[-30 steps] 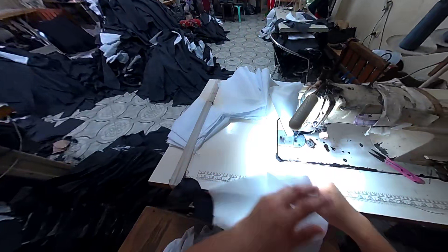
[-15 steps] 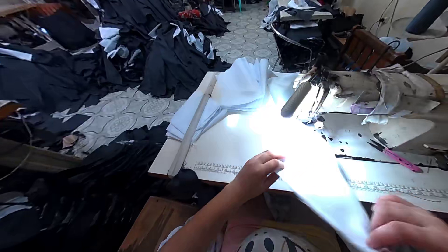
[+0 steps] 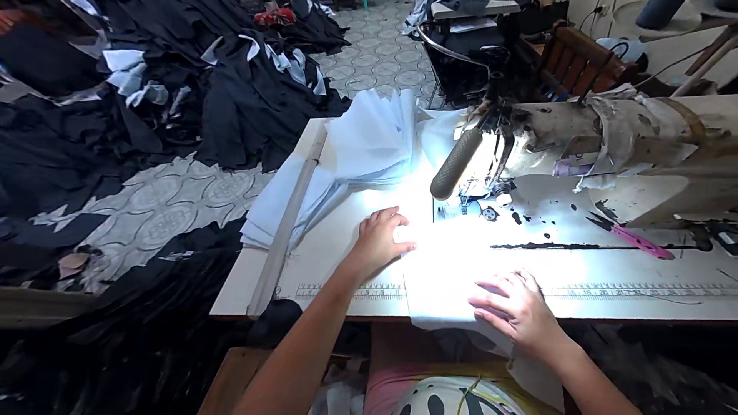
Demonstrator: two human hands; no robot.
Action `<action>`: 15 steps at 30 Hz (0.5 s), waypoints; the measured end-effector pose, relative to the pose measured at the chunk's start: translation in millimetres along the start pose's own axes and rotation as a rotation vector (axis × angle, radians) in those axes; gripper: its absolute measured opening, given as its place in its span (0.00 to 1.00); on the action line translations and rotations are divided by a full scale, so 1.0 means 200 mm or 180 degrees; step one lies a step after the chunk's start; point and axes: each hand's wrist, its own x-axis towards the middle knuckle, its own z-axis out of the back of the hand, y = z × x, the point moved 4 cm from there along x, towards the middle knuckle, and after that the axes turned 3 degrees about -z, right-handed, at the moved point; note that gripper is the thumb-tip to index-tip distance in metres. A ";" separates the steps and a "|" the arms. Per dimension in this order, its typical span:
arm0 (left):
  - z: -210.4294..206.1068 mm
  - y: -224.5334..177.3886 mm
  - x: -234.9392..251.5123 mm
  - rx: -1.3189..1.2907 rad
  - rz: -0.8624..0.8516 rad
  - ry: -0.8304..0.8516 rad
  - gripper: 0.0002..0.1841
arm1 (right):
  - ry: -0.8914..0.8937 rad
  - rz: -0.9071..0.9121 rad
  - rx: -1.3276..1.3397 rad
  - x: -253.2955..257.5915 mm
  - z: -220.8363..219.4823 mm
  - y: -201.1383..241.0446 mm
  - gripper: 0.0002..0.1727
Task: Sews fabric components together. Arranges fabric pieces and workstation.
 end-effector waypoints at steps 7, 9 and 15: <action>0.00 0.15 -0.07 -0.0632 -0.1154 -0.0483 0.07 | -0.0763 -0.0518 -0.0461 -0.01 0.01 -0.01 0.43; -0.02 0.20 -0.11 -0.0460 -0.1157 -0.0603 0.05 | -0.0797 -0.0495 -0.0447 -0.01 0.00 -0.01 0.38; -0.03 0.15 -0.13 0.0162 -0.0672 -0.0665 0.15 | -0.0697 0.0053 -0.0310 -0.02 -0.02 -0.01 0.14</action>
